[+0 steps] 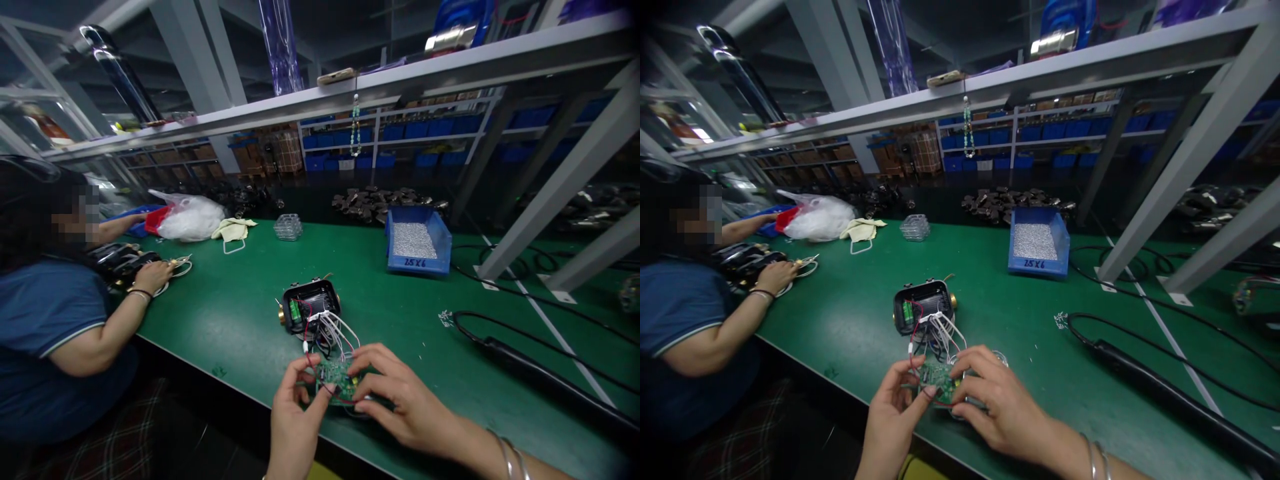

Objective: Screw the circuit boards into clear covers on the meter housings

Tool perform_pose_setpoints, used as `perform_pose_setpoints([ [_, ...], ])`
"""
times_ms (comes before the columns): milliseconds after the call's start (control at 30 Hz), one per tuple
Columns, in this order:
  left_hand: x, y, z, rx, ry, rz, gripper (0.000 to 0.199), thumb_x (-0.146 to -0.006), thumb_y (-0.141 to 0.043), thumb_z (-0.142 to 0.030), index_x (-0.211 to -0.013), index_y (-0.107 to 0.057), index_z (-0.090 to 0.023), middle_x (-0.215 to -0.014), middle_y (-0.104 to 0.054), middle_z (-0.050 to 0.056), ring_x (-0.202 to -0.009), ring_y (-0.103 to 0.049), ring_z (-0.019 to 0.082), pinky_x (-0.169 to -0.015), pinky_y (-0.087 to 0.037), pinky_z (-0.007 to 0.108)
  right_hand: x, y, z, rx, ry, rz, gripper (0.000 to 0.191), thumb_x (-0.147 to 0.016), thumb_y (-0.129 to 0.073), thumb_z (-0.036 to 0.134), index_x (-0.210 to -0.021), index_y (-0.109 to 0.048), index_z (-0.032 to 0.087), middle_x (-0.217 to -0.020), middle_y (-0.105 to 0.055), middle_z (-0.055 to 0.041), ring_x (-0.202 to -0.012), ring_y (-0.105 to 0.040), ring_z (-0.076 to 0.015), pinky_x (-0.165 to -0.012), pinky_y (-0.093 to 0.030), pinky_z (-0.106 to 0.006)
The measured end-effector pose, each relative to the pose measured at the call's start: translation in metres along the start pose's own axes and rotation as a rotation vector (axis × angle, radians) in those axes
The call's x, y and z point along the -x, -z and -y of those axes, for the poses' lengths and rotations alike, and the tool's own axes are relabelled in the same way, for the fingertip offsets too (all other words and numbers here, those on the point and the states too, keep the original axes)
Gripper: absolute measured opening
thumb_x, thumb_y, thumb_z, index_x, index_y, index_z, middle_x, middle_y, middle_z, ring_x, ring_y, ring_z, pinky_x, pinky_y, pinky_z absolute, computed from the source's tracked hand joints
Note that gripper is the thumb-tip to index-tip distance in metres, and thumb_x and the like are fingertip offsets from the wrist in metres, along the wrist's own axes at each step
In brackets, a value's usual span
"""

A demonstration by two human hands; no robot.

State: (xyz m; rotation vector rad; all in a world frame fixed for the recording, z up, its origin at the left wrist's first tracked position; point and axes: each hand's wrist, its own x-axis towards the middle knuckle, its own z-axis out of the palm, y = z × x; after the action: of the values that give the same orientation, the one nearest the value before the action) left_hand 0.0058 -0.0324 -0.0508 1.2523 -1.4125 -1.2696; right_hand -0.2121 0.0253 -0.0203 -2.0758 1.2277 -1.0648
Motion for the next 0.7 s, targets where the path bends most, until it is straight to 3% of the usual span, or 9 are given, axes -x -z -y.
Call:
perform_pose_setpoints([
  [167,0.0,-0.006,-0.008,-0.309,-0.349,-0.057,0.014,-0.087,-0.074,-0.033,-0.096,-0.081,-0.025,-0.106,-0.065,0.006,-0.087,-0.066,0.016,-0.076,-0.057,0.027,-0.009,-0.004,0.006,-0.081,-0.011,-0.105,0.004,-0.1,-0.061,0.018,-0.097,-0.062,0.021,-0.099,-0.064,-0.0022,-0.105,-0.055,-0.0179,-0.097,-0.046,-0.039],
  [267,0.007,-0.012,-0.02,-0.414,-0.499,-0.025,0.022,-0.094,-0.063,-0.024,-0.103,-0.081,-0.031,-0.108,-0.063,0.007,-0.078,-0.066,0.013,-0.074,-0.059,0.027,-0.014,-0.007,0.011,-0.104,-0.094,-0.161,0.007,-0.099,-0.063,0.02,-0.092,-0.063,0.021,-0.093,-0.065,-0.0016,-0.096,-0.055,-0.0183,-0.086,-0.045,-0.038],
  [400,0.02,-0.021,-0.026,-0.338,-0.405,0.127,0.034,-0.084,-0.071,-0.022,-0.116,-0.077,-0.028,-0.116,-0.063,0.01,-0.082,-0.068,0.016,-0.064,-0.059,0.025,-0.016,-0.003,0.021,-0.103,-0.166,-0.232,0.011,-0.1,-0.063,0.025,-0.091,-0.07,0.023,-0.095,-0.063,-0.0025,-0.096,-0.054,-0.0193,-0.084,-0.044,-0.038],
  [467,0.024,-0.028,-0.021,-0.275,-0.333,0.147,0.033,-0.077,-0.078,-0.026,-0.109,-0.079,-0.026,-0.119,-0.062,0.01,-0.096,-0.068,0.022,-0.074,-0.061,0.028,-0.016,-0.001,0.027,-0.146,-0.225,-0.234,0.01,-0.097,-0.066,0.027,-0.091,-0.074,0.027,-0.098,-0.061,-0.0023,-0.1,-0.054,-0.02,-0.086,-0.044,-0.039],
  [567,0.026,-0.039,-0.008,-0.17,-0.26,0.094,0.022,-0.078,-0.081,-0.039,-0.093,-0.082,-0.023,-0.122,-0.06,0.011,-0.104,-0.067,0.025,-0.092,-0.06,0.035,-0.017,-0.002,0.037,-0.191,-0.307,-0.211,0.011,-0.091,-0.074,0.024,-0.089,-0.077,0.034,-0.11,-0.058,-0.0015,-0.111,-0.053,-0.0221,-0.097,-0.042,-0.045],
  [700,0.023,-0.049,0.002,-0.001,-0.176,-0.004,0.037,-0.08,-0.078,-0.054,-0.09,-0.082,-0.02,-0.118,-0.061,0.012,-0.085,-0.065,0.018,-0.084,-0.061,0.033,-0.015,-0.008,0.05,-0.18,-0.351,-0.229,0.018,-0.085,-0.076,0.017,-0.088,-0.078,0.035,-0.124,-0.057,-0.0015,-0.126,-0.049,-0.0244,-0.105,-0.041,-0.047],
])
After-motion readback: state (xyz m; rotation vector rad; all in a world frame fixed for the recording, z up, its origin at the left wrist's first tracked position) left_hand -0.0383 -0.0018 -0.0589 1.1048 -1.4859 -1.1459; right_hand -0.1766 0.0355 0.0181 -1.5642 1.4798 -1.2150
